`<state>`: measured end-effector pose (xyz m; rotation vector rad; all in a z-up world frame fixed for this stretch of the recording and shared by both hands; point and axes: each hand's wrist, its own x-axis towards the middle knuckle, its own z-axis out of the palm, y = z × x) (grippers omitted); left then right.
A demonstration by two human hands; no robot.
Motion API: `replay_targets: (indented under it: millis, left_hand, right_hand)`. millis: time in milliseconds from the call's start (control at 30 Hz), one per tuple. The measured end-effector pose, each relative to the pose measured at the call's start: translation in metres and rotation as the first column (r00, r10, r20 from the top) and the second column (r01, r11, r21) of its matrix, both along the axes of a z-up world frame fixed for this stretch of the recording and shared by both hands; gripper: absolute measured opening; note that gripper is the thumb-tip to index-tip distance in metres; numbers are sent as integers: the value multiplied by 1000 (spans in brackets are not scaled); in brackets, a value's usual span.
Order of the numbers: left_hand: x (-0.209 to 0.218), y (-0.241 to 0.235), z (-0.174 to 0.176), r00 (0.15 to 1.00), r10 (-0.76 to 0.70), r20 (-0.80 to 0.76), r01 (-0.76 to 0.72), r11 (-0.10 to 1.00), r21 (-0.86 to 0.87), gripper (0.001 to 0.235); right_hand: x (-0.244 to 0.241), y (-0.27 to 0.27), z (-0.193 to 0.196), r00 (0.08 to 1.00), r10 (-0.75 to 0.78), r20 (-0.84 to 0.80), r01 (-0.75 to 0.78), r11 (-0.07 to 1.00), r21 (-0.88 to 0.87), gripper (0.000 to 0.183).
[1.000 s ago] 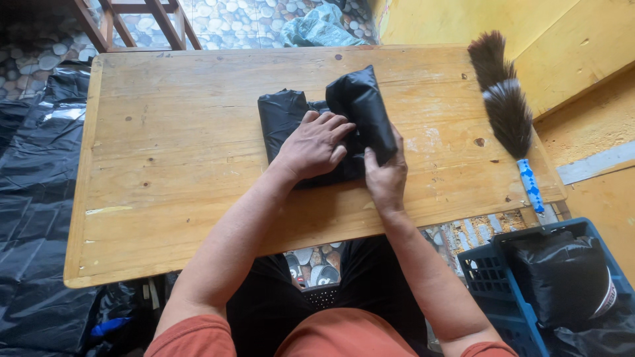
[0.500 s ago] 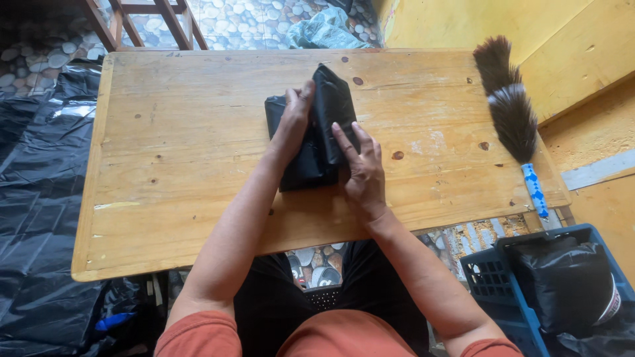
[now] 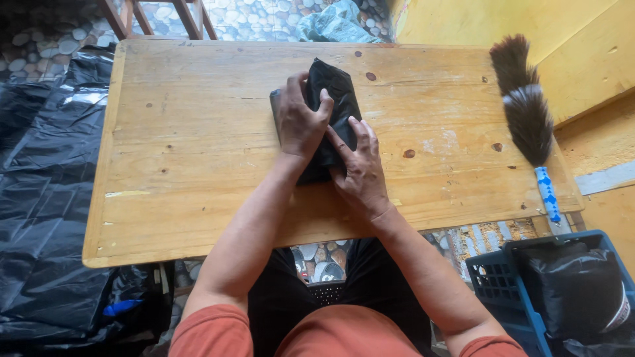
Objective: The person folds a black fabric item on a wooden table, secures it with a blue strap, and places it in a blue crate. They then fold a large black plastic sheet, secure it with a strap, and place it in the crate.
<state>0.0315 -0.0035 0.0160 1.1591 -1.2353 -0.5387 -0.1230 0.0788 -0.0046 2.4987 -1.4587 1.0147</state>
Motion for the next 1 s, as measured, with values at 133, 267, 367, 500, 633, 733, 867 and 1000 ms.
replay_targets:
  millis: [133,267,367,500,633,733,867,1000]
  left_hand:
    - [17,10,7,822,304,482,-422,893,155,76]
    - [37,-18,-19,991,80,111,-127,844,521,117]
    - [44,-43,-64,996,91,-15,-79,925,372,85]
    - [45,-49,-77,975,139,-174,-90,961,263,56]
    - [48,-50,-82,977,119,-177,-78,972,222,39]
    - [53,-56,-85,982,119,-147,-83,969,232,38]
    - [49,-45,-56,966,116,232,-212,867,450,46]
    - [44,-16,2,878,-16,479,-314,737,599,104]
  right_hand:
    - [5,4,4,999,0,-42,-1,1000,-25,66]
    - [7,4,6,992,17,-121,-20,1000,-18,68]
    - [12,4,10,984,44,-174,-54,997,-54,63]
    - [17,6,10,980,104,-171,-112,993,-38,75]
    - [25,15,20,958,168,-230,-158,986,60,87]
    - [29,11,12,939,141,-313,-140,990,25,87]
    - [29,11,5,934,120,-337,-134,991,-16,75]
    - [28,17,11,941,131,-311,-141,990,-9,71]
